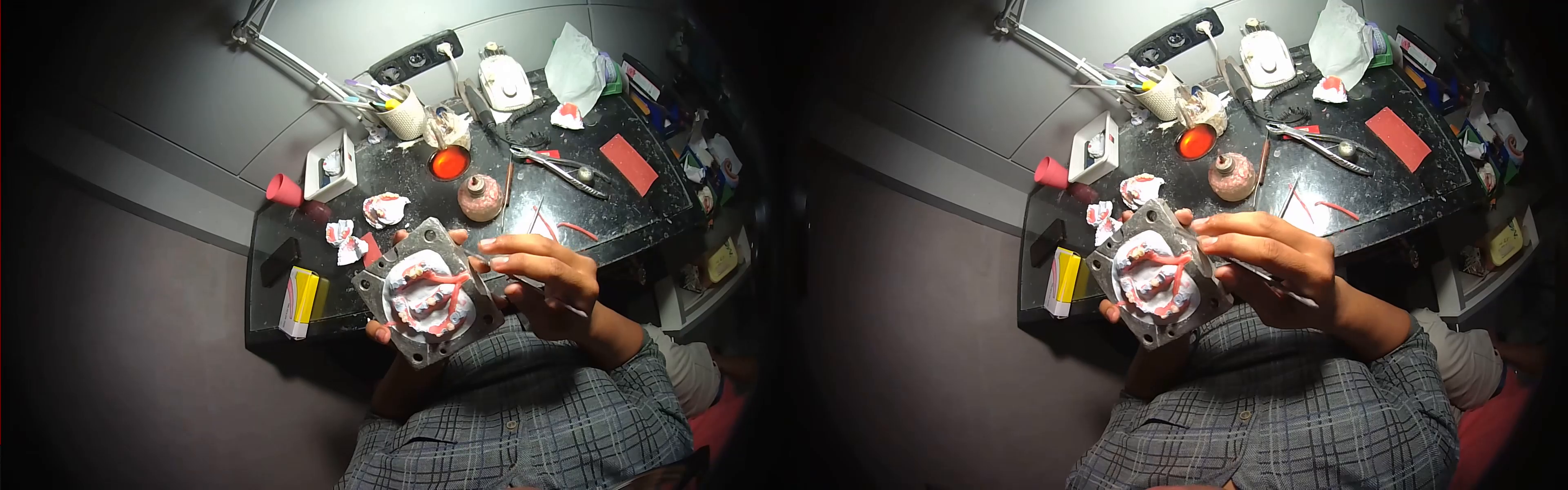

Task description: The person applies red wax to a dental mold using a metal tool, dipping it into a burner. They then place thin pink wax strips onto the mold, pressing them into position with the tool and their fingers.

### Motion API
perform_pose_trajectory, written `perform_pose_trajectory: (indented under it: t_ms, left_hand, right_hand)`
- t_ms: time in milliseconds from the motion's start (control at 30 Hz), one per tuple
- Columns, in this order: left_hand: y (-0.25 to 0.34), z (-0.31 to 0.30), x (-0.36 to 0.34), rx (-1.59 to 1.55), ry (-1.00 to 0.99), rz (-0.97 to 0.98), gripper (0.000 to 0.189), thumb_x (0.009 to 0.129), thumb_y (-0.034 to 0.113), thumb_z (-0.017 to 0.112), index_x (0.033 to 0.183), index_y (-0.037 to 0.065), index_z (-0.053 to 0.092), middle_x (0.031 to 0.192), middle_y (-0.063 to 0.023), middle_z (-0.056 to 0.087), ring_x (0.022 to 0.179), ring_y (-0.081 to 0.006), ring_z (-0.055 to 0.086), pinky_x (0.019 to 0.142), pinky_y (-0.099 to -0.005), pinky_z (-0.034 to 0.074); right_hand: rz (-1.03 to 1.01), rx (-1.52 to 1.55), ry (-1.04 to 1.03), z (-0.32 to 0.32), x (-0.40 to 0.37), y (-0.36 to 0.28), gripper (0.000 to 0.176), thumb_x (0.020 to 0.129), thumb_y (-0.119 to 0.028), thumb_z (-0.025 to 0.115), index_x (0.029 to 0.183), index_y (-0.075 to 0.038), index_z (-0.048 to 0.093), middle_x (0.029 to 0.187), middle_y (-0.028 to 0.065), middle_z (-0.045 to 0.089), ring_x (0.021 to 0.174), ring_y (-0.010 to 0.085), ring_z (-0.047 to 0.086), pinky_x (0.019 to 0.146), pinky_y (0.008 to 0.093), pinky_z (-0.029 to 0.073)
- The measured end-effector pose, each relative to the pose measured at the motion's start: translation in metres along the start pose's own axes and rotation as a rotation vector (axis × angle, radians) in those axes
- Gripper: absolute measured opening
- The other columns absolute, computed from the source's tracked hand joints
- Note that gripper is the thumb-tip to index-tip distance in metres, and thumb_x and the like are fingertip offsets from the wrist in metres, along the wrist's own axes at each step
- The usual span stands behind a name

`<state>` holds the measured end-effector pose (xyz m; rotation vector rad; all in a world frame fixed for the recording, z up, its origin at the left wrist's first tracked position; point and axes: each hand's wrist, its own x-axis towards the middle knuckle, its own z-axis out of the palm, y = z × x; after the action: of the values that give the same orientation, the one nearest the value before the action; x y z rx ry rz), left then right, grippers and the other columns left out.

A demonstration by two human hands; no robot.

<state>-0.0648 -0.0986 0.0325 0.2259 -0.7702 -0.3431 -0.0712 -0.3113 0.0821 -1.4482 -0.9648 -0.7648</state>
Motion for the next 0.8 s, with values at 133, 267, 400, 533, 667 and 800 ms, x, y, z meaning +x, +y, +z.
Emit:
perform_pose_trajectory:
  t_ms: [133, 267, 400, 533, 667, 800]
  left_hand:
    - [0.018, 0.012, -0.001, 0.178, 0.194, -0.053, 0.114, 0.06, 0.03, 0.087, 0.161, 0.029, 0.033, 0.161, -0.0377, 0.017, 0.143, -0.0612, 0.033, 0.105, -0.0787, 0.039]
    - [0.001, 0.012, -0.005, 0.223, 0.173, 0.081, 0.115, 0.061, 0.031, 0.087, 0.162, 0.024, 0.032, 0.161, -0.0395, 0.02, 0.144, -0.058, 0.035, 0.115, -0.0685, 0.034]
    - [0.004, 0.013, -0.003, 0.389, 0.082, 0.071, 0.12, 0.058, 0.027, 0.09, 0.162, 0.023, 0.03, 0.159, -0.0416, 0.021, 0.146, -0.0559, 0.034, 0.118, -0.0663, 0.032]
    - [-0.006, 0.011, -0.003, 0.383, -0.016, 0.109, 0.121, 0.057, 0.026, 0.092, 0.16, 0.021, 0.029, 0.158, -0.0432, 0.02, 0.148, -0.0549, 0.031, 0.119, -0.0651, 0.032]
    - [-0.002, 0.018, -0.004, 0.41, -0.013, 0.063, 0.118, 0.06, 0.026, 0.093, 0.159, 0.019, 0.029, 0.157, -0.0432, 0.019, 0.147, -0.0569, 0.03, 0.117, -0.0658, 0.034]
    - [0.001, 0.018, -0.008, 0.353, 0.008, 0.034, 0.117, 0.062, 0.027, 0.093, 0.16, 0.018, 0.029, 0.157, -0.0433, 0.017, 0.145, -0.0582, 0.032, 0.115, -0.0669, 0.036]
  right_hand:
    - [0.028, 0.108, 0.006, 0.007, -0.006, 0.004, 0.026, 0.095, -0.007, 0.072, 0.118, 0.006, 0.067, 0.115, 0.0229, 0.073, 0.104, 0.0338, 0.074, 0.086, 0.0388, 0.061]
    - [-0.032, 0.033, -0.045, 0.007, -0.002, 0.0, 0.028, 0.096, -0.009, 0.071, 0.119, 0.007, 0.066, 0.115, 0.0238, 0.072, 0.104, 0.0341, 0.074, 0.088, 0.0407, 0.06]
    - [-0.057, 0.021, -0.095, 0.011, -0.004, -0.004, 0.03, 0.097, -0.011, 0.071, 0.121, 0.007, 0.066, 0.114, 0.0234, 0.072, 0.104, 0.034, 0.074, 0.092, 0.0439, 0.06]
    - [-0.031, 0.09, -0.11, 0.01, -0.006, -0.004, 0.029, 0.098, -0.013, 0.07, 0.119, 0.007, 0.066, 0.114, 0.0242, 0.073, 0.106, 0.0358, 0.074, 0.095, 0.0454, 0.059]
    - [0.025, 0.197, -0.054, 0.007, -0.007, 0.0, 0.028, 0.1, -0.016, 0.068, 0.117, 0.007, 0.066, 0.113, 0.0249, 0.073, 0.106, 0.0368, 0.074, 0.093, 0.0444, 0.06]
    - [0.05, 0.259, -0.068, 0.002, -0.004, 0.002, 0.033, 0.1, -0.024, 0.068, 0.112, 0.007, 0.069, 0.108, 0.0236, 0.075, 0.101, 0.0356, 0.076, 0.087, 0.0413, 0.062]
